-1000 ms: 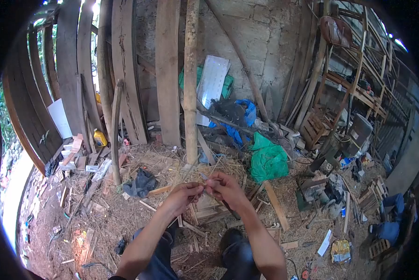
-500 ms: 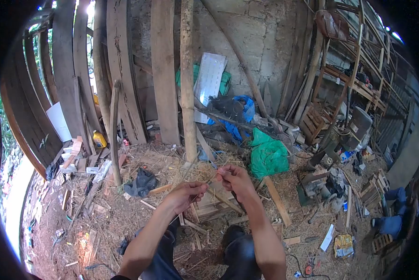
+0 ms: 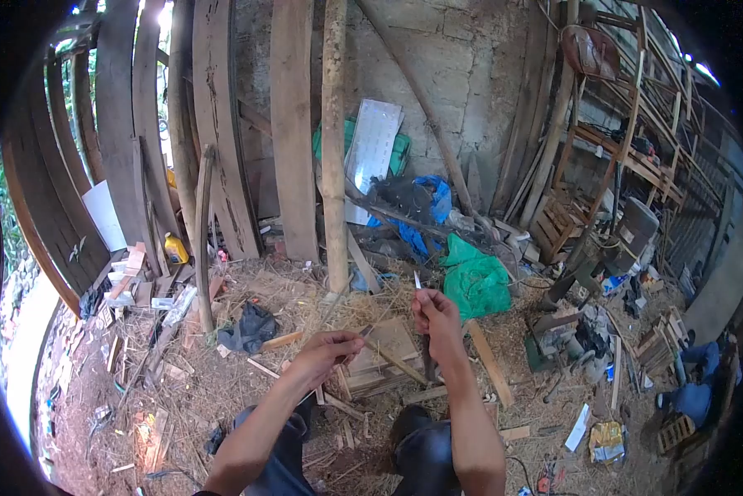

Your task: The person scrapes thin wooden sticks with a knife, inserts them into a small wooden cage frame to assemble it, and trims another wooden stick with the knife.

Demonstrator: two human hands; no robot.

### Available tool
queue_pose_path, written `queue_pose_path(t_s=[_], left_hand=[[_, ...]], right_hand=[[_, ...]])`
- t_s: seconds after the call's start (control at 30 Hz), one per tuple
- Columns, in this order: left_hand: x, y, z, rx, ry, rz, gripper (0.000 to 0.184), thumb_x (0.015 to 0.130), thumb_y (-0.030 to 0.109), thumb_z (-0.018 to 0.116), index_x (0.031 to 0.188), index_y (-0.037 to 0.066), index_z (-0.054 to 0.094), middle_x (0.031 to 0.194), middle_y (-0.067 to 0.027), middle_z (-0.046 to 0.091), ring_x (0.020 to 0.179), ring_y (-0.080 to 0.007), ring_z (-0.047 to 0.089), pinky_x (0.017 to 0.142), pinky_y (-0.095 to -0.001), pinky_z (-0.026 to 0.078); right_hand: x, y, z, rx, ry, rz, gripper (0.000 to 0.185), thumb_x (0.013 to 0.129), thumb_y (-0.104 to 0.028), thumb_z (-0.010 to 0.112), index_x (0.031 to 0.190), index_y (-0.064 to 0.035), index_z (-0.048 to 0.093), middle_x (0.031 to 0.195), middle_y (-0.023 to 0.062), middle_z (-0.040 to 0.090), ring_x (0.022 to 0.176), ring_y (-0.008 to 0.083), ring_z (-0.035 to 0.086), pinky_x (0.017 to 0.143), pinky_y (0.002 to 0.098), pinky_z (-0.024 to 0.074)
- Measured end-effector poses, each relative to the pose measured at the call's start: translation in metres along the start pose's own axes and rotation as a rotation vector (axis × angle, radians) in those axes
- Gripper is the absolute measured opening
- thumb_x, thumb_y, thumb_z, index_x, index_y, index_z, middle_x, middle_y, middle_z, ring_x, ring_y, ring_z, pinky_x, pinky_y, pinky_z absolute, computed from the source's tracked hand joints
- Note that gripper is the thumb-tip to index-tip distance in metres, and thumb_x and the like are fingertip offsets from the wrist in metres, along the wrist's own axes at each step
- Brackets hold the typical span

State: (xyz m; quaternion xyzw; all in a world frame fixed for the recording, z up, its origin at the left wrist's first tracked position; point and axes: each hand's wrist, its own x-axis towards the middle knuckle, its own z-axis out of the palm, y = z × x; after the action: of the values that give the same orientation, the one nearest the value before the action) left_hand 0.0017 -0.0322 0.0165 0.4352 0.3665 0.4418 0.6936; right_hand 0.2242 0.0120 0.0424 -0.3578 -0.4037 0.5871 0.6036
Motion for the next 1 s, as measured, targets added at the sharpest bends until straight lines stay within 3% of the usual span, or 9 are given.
queue_pose_path(t_s=[0.07, 0.13, 0.23, 0.3, 0.47, 0.7, 1.0], left_hand=[[0.002, -0.001, -0.001, 0.067, 0.075, 0.053, 0.016, 0.085, 0.012, 0.065, 0.095, -0.001, 0.064, 0.076, 0.0006, 0.059, 0.066, -0.0066, 0.051, 0.061, -0.0210, 0.041], [0.005, -0.004, -0.002, 0.525, 0.284, 0.466, 0.016, 0.084, 0.012, 0.066, 0.095, -0.001, 0.066, 0.074, -0.0040, 0.064, 0.061, -0.0085, 0.055, 0.057, -0.0249, 0.044], [0.001, 0.002, 0.007, 0.649, 0.345, 0.460, 0.013, 0.085, 0.010, 0.064, 0.094, 0.000, 0.065, 0.071, -0.0007, 0.061, 0.062, -0.0061, 0.053, 0.058, -0.0225, 0.043], [0.002, 0.000, 0.013, 0.654, 0.366, 0.516, 0.013, 0.083, 0.010, 0.065, 0.092, 0.000, 0.066, 0.070, -0.0042, 0.062, 0.060, -0.0086, 0.054, 0.056, -0.0246, 0.043], [-0.001, 0.003, 0.017, 0.671, 0.362, 0.540, 0.013, 0.081, 0.009, 0.066, 0.090, 0.000, 0.065, 0.068, -0.0087, 0.062, 0.057, -0.0121, 0.054, 0.055, -0.0276, 0.043], [-0.001, 0.002, 0.016, 0.749, 0.372, 0.591, 0.010, 0.080, 0.006, 0.066, 0.088, 0.000, 0.065, 0.068, -0.0106, 0.061, 0.055, -0.0161, 0.054, 0.054, -0.0297, 0.043], [-0.006, 0.006, 0.024, 0.792, 0.352, 0.638, 0.009, 0.079, 0.004, 0.066, 0.086, -0.001, 0.064, 0.071, -0.0125, 0.061, 0.057, -0.0191, 0.056, 0.055, -0.0314, 0.043]], right_hand=[[0.000, 0.001, 0.004, -0.001, -0.034, -0.012, 0.015, 0.090, -0.017, 0.059, 0.097, -0.0031, 0.057, 0.070, 0.0003, 0.057, 0.047, 0.0041, 0.038, 0.042, 0.0200, 0.0267], [-0.007, 0.003, 0.011, -0.002, -0.059, -0.016, 0.016, 0.090, -0.016, 0.059, 0.099, -0.0027, 0.056, 0.071, 0.0009, 0.057, 0.047, 0.0040, 0.038, 0.042, 0.0197, 0.0272], [-0.013, 0.011, 0.031, -0.240, -0.097, 0.036, 0.019, 0.090, -0.014, 0.059, 0.103, -0.0016, 0.056, 0.070, 0.0020, 0.058, 0.048, 0.0040, 0.040, 0.042, 0.0189, 0.0285], [-0.016, 0.021, 0.037, -0.318, -0.326, 0.120, 0.021, 0.089, -0.013, 0.060, 0.106, -0.0012, 0.056, 0.070, 0.0021, 0.059, 0.049, 0.0038, 0.042, 0.043, 0.0183, 0.0296], [-0.006, 0.020, 0.030, -0.191, -0.205, 0.128, 0.015, 0.091, -0.017, 0.059, 0.094, -0.0016, 0.060, 0.070, 0.0011, 0.059, 0.048, 0.0031, 0.038, 0.042, 0.0197, 0.0261], [-0.014, 0.015, 0.032, -0.145, -0.330, 0.200, 0.017, 0.091, -0.018, 0.059, 0.091, -0.0017, 0.057, 0.072, 0.0012, 0.058, 0.049, 0.0034, 0.038, 0.044, 0.0189, 0.0272], [-0.006, 0.015, 0.019, -0.130, -0.186, 0.213, 0.012, 0.091, -0.013, 0.058, 0.091, -0.0012, 0.058, 0.076, 0.0031, 0.060, 0.049, 0.0044, 0.038, 0.044, 0.0196, 0.0268]])
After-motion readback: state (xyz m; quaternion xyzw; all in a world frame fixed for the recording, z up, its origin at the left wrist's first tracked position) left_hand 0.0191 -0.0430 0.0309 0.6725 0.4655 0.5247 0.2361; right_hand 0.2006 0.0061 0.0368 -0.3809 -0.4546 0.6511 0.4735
